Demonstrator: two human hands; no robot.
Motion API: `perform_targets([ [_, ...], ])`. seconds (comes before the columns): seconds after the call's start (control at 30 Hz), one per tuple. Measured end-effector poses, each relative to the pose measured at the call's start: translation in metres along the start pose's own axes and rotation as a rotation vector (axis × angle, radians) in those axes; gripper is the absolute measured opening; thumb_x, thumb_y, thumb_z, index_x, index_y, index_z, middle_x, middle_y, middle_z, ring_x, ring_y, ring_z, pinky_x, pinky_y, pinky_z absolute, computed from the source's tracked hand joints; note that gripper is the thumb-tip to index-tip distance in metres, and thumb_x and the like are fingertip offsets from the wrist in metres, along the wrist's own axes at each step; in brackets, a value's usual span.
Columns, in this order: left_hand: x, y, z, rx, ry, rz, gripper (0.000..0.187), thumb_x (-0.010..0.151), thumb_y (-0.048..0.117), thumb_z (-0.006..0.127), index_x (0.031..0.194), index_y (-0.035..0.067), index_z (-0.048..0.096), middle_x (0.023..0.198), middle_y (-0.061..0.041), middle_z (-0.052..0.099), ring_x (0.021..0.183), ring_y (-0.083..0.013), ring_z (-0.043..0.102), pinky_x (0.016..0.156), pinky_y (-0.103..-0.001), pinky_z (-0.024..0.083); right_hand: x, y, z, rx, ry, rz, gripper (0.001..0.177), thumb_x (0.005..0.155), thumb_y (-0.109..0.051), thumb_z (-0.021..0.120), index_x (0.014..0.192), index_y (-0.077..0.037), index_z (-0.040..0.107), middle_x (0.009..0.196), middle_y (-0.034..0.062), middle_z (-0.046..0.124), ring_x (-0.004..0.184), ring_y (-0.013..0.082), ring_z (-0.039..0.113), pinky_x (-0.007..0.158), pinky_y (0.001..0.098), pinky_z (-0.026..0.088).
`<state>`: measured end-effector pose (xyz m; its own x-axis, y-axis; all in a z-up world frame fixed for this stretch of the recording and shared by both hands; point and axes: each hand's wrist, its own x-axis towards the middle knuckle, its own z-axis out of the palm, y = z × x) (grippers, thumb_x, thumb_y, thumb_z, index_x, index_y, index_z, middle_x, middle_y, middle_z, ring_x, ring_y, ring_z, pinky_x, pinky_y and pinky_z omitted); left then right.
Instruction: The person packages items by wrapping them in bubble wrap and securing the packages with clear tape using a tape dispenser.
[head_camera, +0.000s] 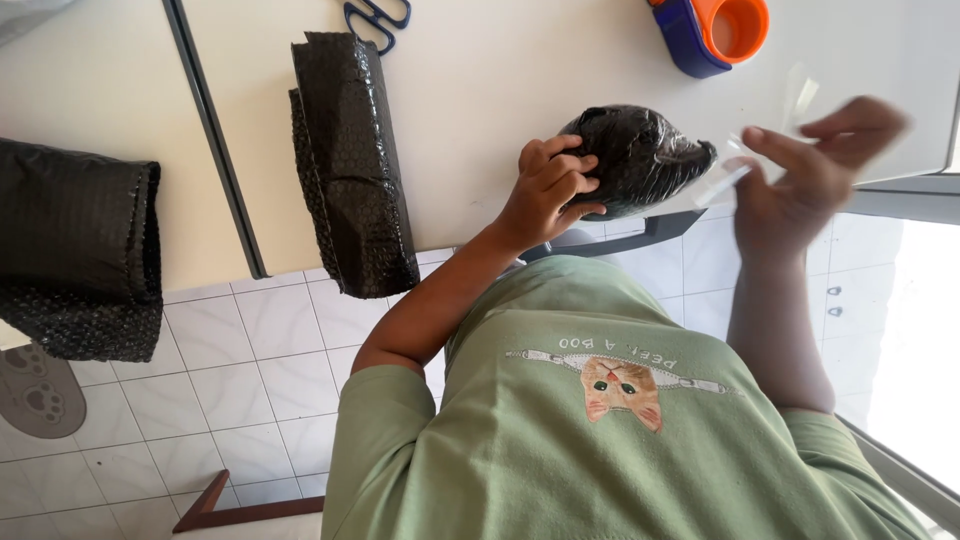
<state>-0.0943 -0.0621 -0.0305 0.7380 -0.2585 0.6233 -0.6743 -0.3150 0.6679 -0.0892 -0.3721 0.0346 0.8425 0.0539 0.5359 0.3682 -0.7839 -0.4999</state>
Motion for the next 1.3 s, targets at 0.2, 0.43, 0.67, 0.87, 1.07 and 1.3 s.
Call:
perform_targets([
  [0.2, 0.007, 0.004, 0.003, 0.039, 0.038, -0.053, 0.042, 0.076, 0.029, 0.092, 0.101, 0.015, 0.062, 0.122, -0.001, 0.063, 0.133, -0.0279, 0.05, 0.105, -0.047, 0.036, 0.041, -0.08, -0.044, 0.137, -0.142, -0.002, 0.009, 0.095, -0.013, 0.078, 0.102, -0.016, 0.081, 0.154, 0.0078, 0.031, 0.149, 0.0266, 0.033, 0.115, 0.0412, 0.039],
  [0.43, 0.002, 0.01, 0.011, 0.044, 0.06, -0.063, 0.041, 0.075, 0.03, 0.092, 0.099, 0.017, 0.061, 0.119, 0.0, 0.063, 0.133, -0.027, 0.05, 0.104, -0.047, 0.036, 0.025, -0.087, -0.044, 0.126, -0.125, -0.069, 0.02, 0.082, -0.02, 0.095, 0.092, -0.01, 0.081, 0.131, -0.0002, 0.054, 0.142, 0.022, 0.04, 0.115, 0.0424, 0.042],
  [0.67, -0.003, 0.013, 0.017, 0.077, 0.075, -0.049, 0.039, 0.078, 0.031, 0.091, 0.099, 0.017, 0.061, 0.12, 0.001, 0.063, 0.134, -0.0256, 0.049, 0.104, -0.047, 0.035, 0.028, -0.108, -0.023, 0.588, -0.446, 0.247, 0.023, 0.104, -0.026, 0.074, 0.095, -0.005, 0.073, 0.083, 0.0034, 0.07, 0.078, 0.0135, 0.064, 0.077, 0.0261, 0.051],
  [0.87, -0.01, 0.021, 0.017, 0.079, 0.051, -0.012, 0.037, 0.08, 0.032, 0.088, 0.1, 0.017, 0.061, 0.123, 0.001, 0.062, 0.134, -0.0254, 0.048, 0.105, -0.047, 0.035, 0.039, -0.122, 0.019, 0.52, -0.697, 0.755, 0.025, 0.104, -0.026, 0.07, 0.102, -0.003, 0.078, 0.077, 0.0036, 0.067, 0.067, 0.007, 0.056, 0.061, 0.0225, 0.046],
  [1.07, -0.018, 0.026, 0.021, 0.102, 0.065, 0.062, 0.033, 0.084, 0.028, 0.088, 0.098, 0.017, 0.06, 0.126, 0.001, 0.062, 0.135, -0.0241, 0.048, 0.104, -0.046, 0.035, 0.051, -0.139, 0.014, 0.521, -0.647, 0.712, 0.049, 0.099, -0.012, 0.073, 0.141, -0.001, 0.05, 0.079, 0.0009, 0.07, 0.07, 0.0046, 0.062, 0.065, 0.0213, 0.05],
  [1.3, -0.02, 0.024, 0.026, 0.105, 0.062, 0.067, 0.033, 0.084, 0.03, 0.087, 0.098, 0.016, 0.061, 0.128, 0.0, 0.061, 0.134, -0.0246, 0.048, 0.103, -0.046, 0.036, 0.04, -0.145, 0.032, 0.062, -0.595, 0.64, 0.092, 0.103, -0.004, 0.064, 0.172, -0.009, 0.004, 0.07, 0.0037, 0.067, 0.063, 0.0096, 0.066, 0.061, 0.0249, 0.053],
])
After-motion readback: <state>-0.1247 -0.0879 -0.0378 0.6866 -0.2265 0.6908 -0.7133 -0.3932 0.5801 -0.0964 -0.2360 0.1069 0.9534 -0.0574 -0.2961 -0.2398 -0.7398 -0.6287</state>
